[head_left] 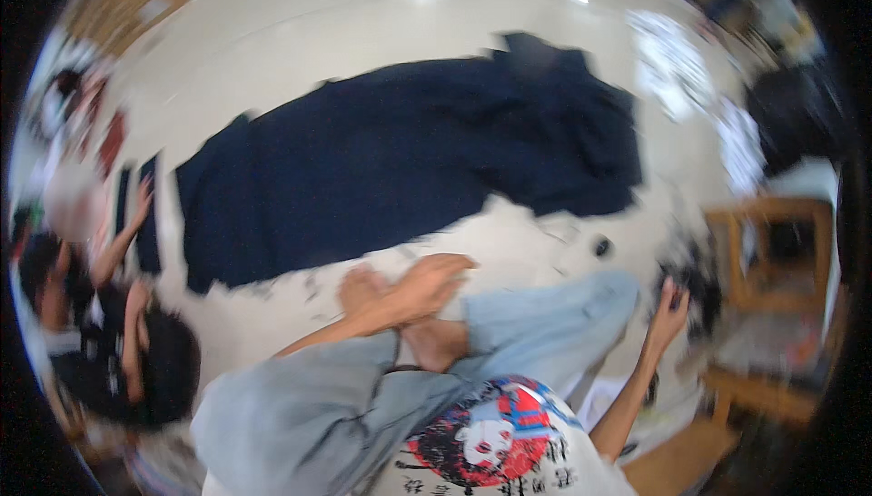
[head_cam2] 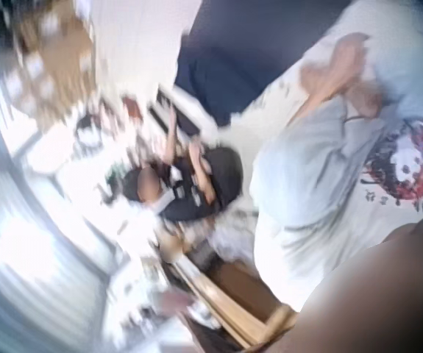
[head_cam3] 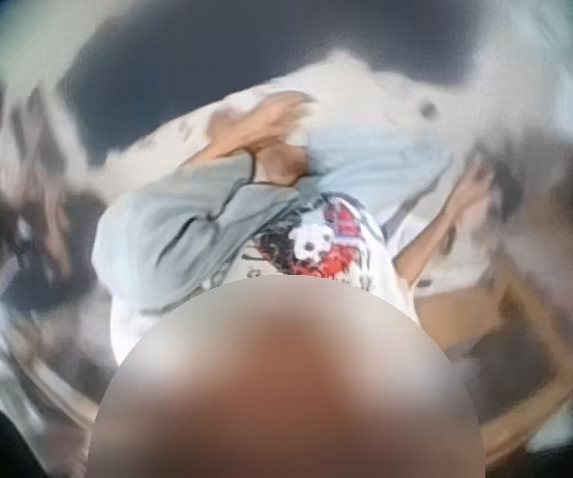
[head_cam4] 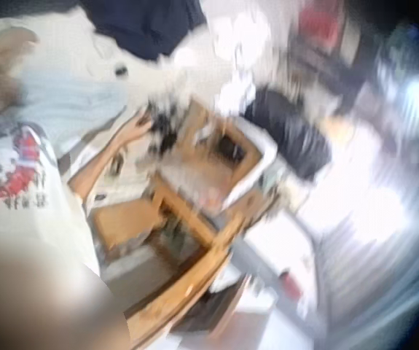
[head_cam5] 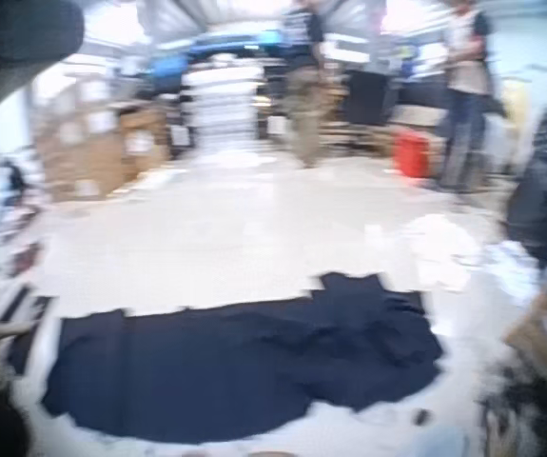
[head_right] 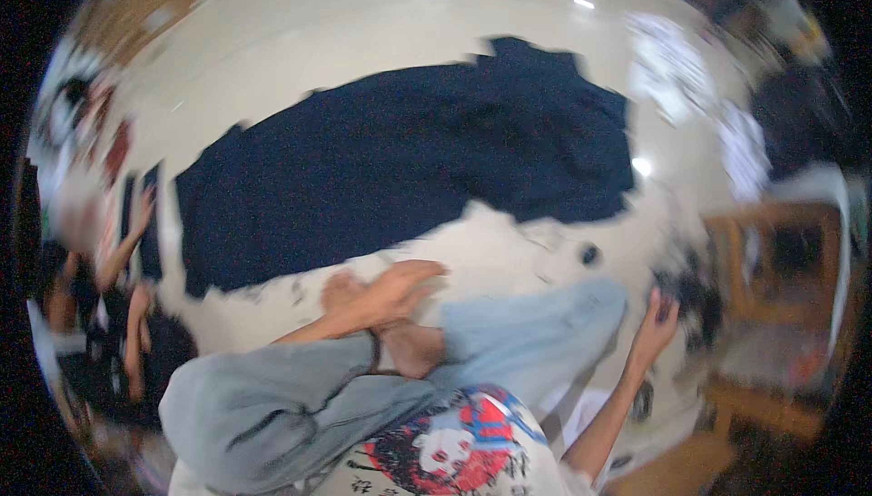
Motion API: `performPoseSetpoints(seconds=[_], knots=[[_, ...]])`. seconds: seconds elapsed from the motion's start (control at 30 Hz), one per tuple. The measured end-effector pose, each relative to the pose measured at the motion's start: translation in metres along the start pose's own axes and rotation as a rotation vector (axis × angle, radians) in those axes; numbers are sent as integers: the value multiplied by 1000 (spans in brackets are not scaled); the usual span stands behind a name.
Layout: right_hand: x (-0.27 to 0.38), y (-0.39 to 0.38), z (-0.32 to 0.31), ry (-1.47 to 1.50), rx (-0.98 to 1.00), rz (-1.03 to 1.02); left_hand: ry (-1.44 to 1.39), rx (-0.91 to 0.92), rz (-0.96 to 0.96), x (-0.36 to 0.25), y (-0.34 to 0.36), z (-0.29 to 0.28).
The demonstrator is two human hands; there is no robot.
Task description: The person sits on the floor and uses shears to cut a large piece of dark blue fabric. They repeatedly smooth the fabric, align the edges, and make cuts along the length of the material. The person also removes loose threads from the cut edges.
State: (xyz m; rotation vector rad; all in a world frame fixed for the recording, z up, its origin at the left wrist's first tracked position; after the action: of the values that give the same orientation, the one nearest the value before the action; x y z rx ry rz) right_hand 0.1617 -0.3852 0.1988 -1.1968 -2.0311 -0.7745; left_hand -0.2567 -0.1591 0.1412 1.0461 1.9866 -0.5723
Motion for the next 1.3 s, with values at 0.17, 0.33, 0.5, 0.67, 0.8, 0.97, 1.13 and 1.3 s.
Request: performPoseSetpoints(seconds=[0.17,0.33,0.5,0.67,0.8,0.97,1.13,1.3], knots=[[98,-152,227,11,738,-112,241,-445,-16,56,13,-93],[220,-257,375,92,1020,-424,466,-820,-178,189,22,-258],[268,-303,466,-186,1057,-677,652,-848,-302,296,59,-341],[263,-322,503,-331,1156,-672,614,-433,-556,379,109,-343],[264,-329,510,-334,1235,-662,570,-442,-409,383,120,-344],[259,-320,510,-381,1184,-533,464,-639,-289,389,118,-351],[256,-325,505,-420,1221,-546,573,-945,-421,412,111,-385],[251,-324,510,-420,1253,-543,463,-867,-490,420,118,-387]])
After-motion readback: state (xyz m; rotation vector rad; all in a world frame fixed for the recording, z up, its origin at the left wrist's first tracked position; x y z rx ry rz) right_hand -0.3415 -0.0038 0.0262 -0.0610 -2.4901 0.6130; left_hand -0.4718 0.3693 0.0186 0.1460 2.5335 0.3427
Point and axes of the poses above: each hand's wrist, its own y-axis towards the middle knuckle, its own z-axis out of the palm, x = y × z, the point moved 9 cm from there along y, towards the middle knuckle, and after that the axes turned 4 degrees about y, right-handed, at the moved point
